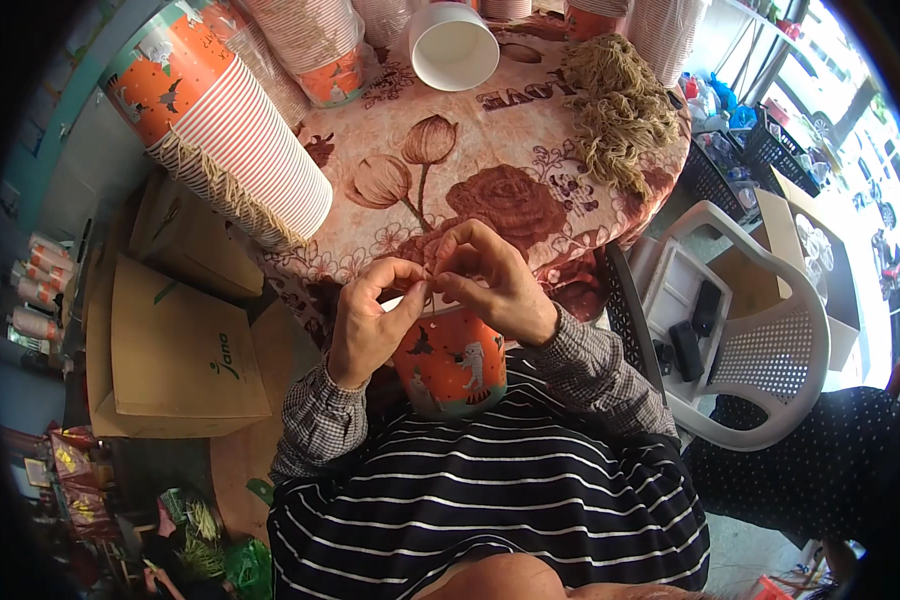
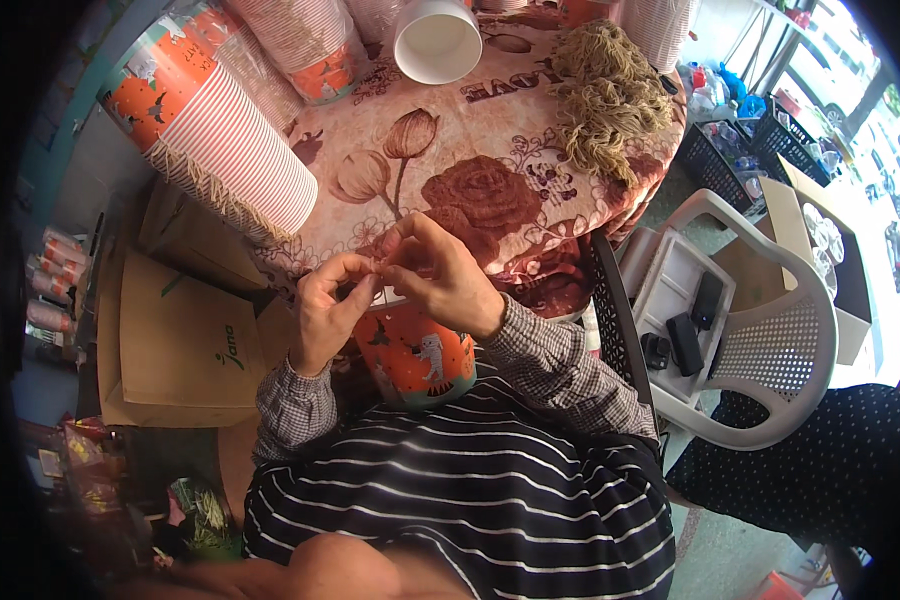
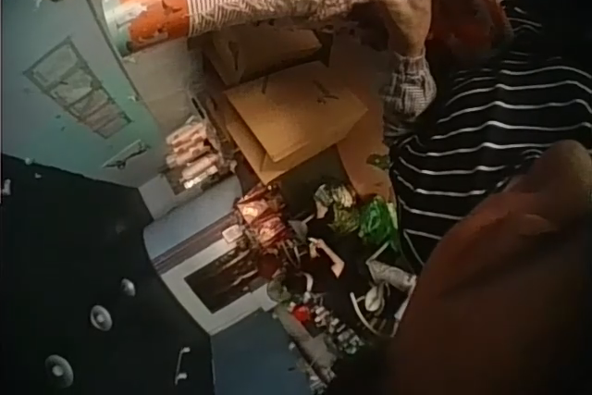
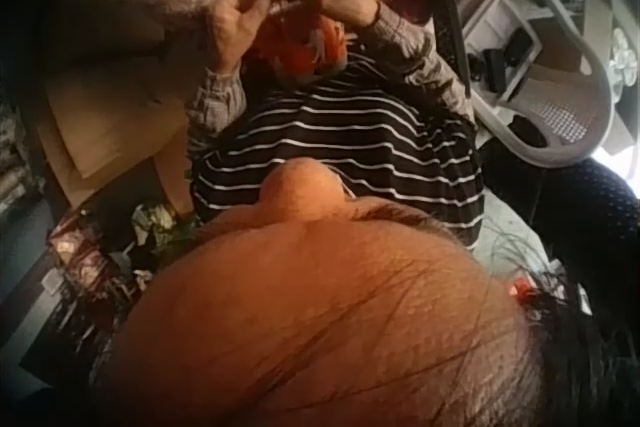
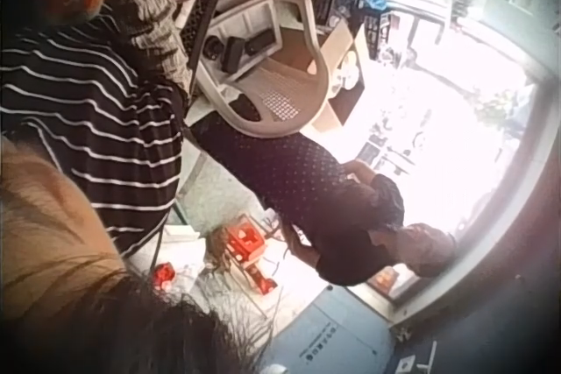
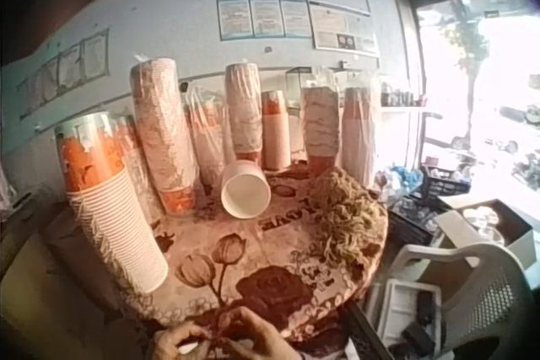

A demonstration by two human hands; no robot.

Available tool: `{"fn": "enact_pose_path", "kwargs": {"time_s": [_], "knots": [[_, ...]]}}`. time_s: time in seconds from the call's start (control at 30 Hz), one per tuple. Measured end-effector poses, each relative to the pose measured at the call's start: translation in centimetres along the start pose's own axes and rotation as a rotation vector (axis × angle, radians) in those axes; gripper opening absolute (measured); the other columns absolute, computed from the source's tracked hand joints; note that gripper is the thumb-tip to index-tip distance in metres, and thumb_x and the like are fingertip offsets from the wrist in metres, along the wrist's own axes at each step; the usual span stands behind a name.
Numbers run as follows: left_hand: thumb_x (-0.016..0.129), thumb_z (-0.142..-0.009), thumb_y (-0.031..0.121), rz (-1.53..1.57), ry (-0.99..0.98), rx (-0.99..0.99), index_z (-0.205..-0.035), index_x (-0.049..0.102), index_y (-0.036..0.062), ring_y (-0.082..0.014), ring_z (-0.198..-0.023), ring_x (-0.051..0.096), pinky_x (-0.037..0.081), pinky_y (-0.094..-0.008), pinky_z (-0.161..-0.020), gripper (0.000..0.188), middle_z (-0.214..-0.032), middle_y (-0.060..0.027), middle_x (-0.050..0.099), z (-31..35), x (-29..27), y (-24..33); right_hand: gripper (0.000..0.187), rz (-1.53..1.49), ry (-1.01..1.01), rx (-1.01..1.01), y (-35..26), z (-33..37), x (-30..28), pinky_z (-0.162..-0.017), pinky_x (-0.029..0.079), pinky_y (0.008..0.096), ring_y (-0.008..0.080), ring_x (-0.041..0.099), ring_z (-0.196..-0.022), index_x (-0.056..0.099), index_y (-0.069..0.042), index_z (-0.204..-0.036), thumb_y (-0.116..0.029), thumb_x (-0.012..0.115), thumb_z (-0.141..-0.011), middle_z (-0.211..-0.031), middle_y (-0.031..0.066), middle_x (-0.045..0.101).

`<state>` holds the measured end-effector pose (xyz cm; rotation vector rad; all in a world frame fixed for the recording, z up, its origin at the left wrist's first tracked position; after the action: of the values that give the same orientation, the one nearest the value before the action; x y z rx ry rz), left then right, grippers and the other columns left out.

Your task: Threading cord through paper buckets to make handles.

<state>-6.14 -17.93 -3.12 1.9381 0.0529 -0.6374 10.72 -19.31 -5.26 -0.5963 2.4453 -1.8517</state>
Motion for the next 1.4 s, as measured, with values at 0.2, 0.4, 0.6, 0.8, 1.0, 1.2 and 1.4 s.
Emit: {"fn": "enact_pose_path", "kwargs": {"time_s": [0.2,0.4,0.6,0.8,1.0,1.2,1.4], "knots": [[0.069,-0.083,0.009,-0.007,-0.024,0.02,-0.095,0.064,-0.0018,-0.0168,-0.079,0.064,0.05,-0.0287,-0.071,0.017,-0.087,-0.0114,0.067,-0.1,-0.3,0.1,0.019,0.297,0.094,-0.136,-1.0,0.1,0.5,-0.07,0.05,0.0269,0.0124,0.061,-0.079,0.052,-0.002,-0.1,-0.005,0.064,-0.086,-0.086,0.0059,0.06],[0.071,-0.082,0.007,0.032,-0.038,-0.016,-0.095,0.065,-0.0014,-0.0177,-0.079,0.066,0.051,-0.0292,-0.072,0.016,-0.086,-0.0111,0.068,-0.3,0.1,0.7,0.021,0.475,0.103,-0.193,-1.5,0.0,0.3,-0.066,0.052,0.0322,0.0223,0.066,-0.075,0.054,-0.002,-0.101,-0.009,0.066,-0.085,-0.084,0.0113,0.064],[0.07,-0.079,0.0,-0.188,0.03,0.192,-0.093,0.066,0.0003,-0.0199,-0.076,0.068,0.053,-0.0308,-0.072,0.015,-0.084,-0.0105,0.068,-0.5,-0.3,0.9,0.021,0.655,0.028,-0.205,-3.0,0.0,0.5,-0.062,0.052,0.0347,0.027,0.066,-0.073,0.053,-0.003,-0.101,-0.01,0.064,-0.084,-0.079,0.0131,0.064],[0.068,-0.079,-0.002,-0.156,0.055,0.166,-0.093,0.066,-0.0005,-0.0204,-0.076,0.068,0.052,-0.0288,-0.071,0.014,-0.084,-0.0131,0.068,0.5,-0.2,0.8,0.023,0.518,-0.073,0.002,-3.3,0.2,0.4,-0.074,0.051,0.0292,0.0146,0.064,-0.082,0.052,-0.002,-0.107,-0.003,0.061,-0.086,-0.09,0.0078,0.064],[0.064,-0.084,-0.001,0.009,0.096,0.083,-0.096,0.066,-0.002,-0.0182,-0.075,0.066,0.052,-0.028,-0.068,0.012,-0.086,-0.0119,0.068,0.5,0.2,1.0,0.025,0.327,-0.066,-0.01,-2.3,0.2,0.1,-0.076,0.051,0.0271,0.0126,0.064,-0.086,0.048,-0.001,-0.109,0.003,0.057,-0.086,-0.091,0.0075,0.063],[0.062,-0.086,-0.001,-0.004,0.049,0.108,-0.1,0.066,-0.0023,-0.0187,-0.081,0.069,0.053,-0.0282,-0.068,0.014,-0.087,-0.0141,0.069,0.4,0.4,1.2,0.025,0.34,0.03,0.004,-2.2,0.2,-0.1,-0.073,0.053,0.0282,0.0129,0.066,-0.083,0.048,-0.002,-0.108,0.001,0.06,-0.087,-0.087,0.0083,0.066],[0.067,-0.083,0.002,-0.315,0.142,0.338,-0.101,0.066,0.0013,-0.0254,-0.079,0.069,0.051,-0.0398,-0.085,0.018,-0.083,-0.0122,0.069,-0.1,0.7,2.0,0.025,0.692,0.137,-0.211,-3.1,0.6,0.8,-0.071,0.053,0.0318,0.0239,0.067,-0.079,0.051,-0.002,-0.106,-0.002,0.063,-0.084,-0.086,0.0113,0.067]]}}
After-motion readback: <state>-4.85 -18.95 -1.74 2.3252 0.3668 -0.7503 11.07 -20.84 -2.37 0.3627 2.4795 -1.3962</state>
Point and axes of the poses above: each hand's wrist, its own z-axis away from the middle knuckle, its own x-axis out of the palm, y = z × x, the point moved 3 cm from there along -z, towards the middle knuckle
